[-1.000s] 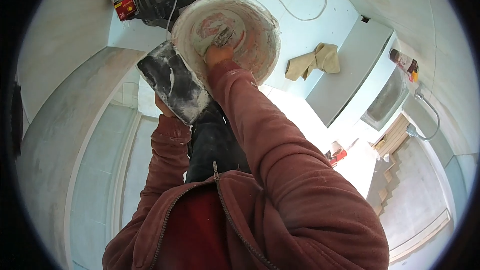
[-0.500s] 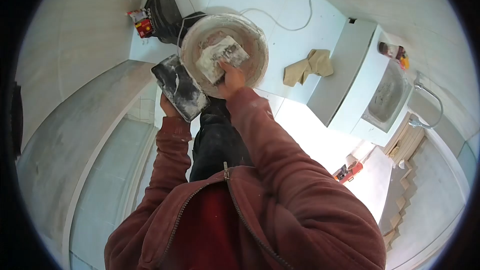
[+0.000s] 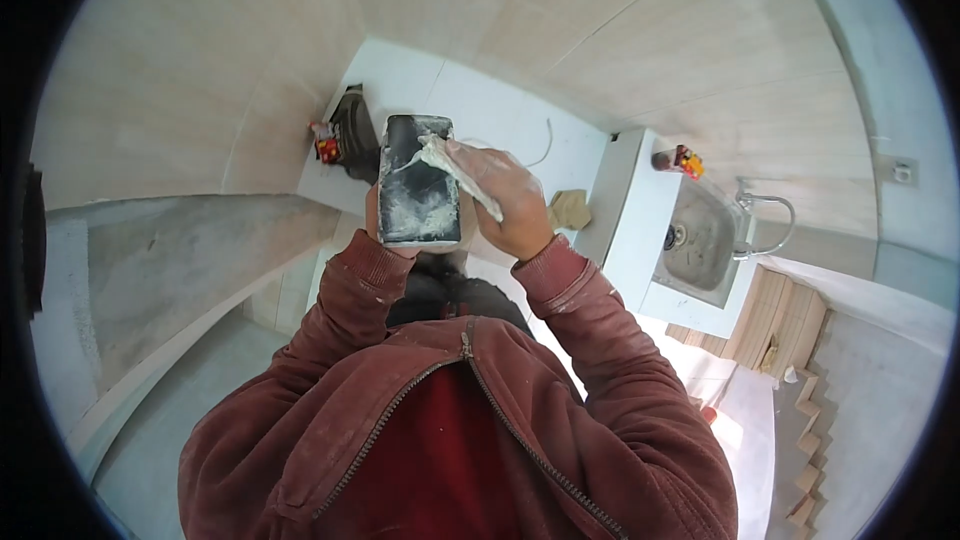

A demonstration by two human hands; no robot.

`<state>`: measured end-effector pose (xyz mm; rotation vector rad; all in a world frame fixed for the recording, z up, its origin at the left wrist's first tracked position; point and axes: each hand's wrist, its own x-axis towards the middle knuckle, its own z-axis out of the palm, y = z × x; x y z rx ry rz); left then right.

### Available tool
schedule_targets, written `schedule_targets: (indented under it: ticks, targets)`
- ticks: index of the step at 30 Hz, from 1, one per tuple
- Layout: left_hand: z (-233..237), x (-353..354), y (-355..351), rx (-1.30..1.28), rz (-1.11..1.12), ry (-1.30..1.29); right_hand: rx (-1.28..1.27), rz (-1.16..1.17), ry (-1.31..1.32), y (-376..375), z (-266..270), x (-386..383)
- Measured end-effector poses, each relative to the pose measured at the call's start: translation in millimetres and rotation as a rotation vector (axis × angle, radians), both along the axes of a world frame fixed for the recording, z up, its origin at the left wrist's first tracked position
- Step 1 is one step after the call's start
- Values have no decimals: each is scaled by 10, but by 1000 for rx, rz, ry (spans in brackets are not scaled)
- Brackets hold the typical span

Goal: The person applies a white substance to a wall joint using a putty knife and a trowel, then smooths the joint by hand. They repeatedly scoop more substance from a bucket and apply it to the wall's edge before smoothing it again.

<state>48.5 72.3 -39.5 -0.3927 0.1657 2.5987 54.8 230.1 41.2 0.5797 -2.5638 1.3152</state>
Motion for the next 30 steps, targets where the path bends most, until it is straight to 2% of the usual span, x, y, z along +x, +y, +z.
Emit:
schedule_targets:
  ticks: [3, 6, 7, 10, 11, 14, 15, 16, 18, 19, 20, 22, 23, 26, 27, 28, 30]
  targets:
    - [173, -19, 81, 136, -50, 36, 251, -27, 191, 6, 121, 103]
    - [260, -11, 194, 26, -82, 16, 412, -105, 203, 15, 241, 256]
    - [349, 24, 213, 98, -75, -10, 435, -117, 205, 24, 278, 290]
    - [389, 6, 253, 78, -147, -36, 507, -176, 177, 108, 318, 409]
    - [350, 43, 248, 64, -31, 144, 507, -192, 181, 148, 310, 440]
    - [672, -57, 181, -68, -90, 207, 507, -243, 166, 306, 315, 545]
    - [680, -191, 173, 380, -138, 352, 566, -287, 118, 327, 322, 592]
    - [718, -198, 163, 380, -154, 357, 620, -334, 63, 399, 327, 626]
    - [880, -171, 137, 181, -59, 225, 64, -554, -244, 535, 374, 655]
    - [775, -171, 137, 210, -82, 307, -432, -538, -435, 576, 469, 695]
    - [742, -143, 191, 218, -98, 312, -432, -554, -424, 583, 564, 703]
    - [754, -84, 289, 104, -56, 211, -701, -499, -360, 563, 734, 671]
    - [774, -49, 335, -40, -92, 204, -701, -519, -281, 500, 830, 645]
    - [683, 119, 489, 79, -197, 212, -179, -541, -55, 427, 870, 677]
    - [864, 181, 578, 227, -234, 373, 90, -491, 225, 373, 825, 649]
    - [1037, 244, 650, 394, -275, 529, 201, -459, 204, 303, 810, 691]
    - [674, 150, 723, -239, -331, 891, 132, -336, 220, 237, 753, 706]
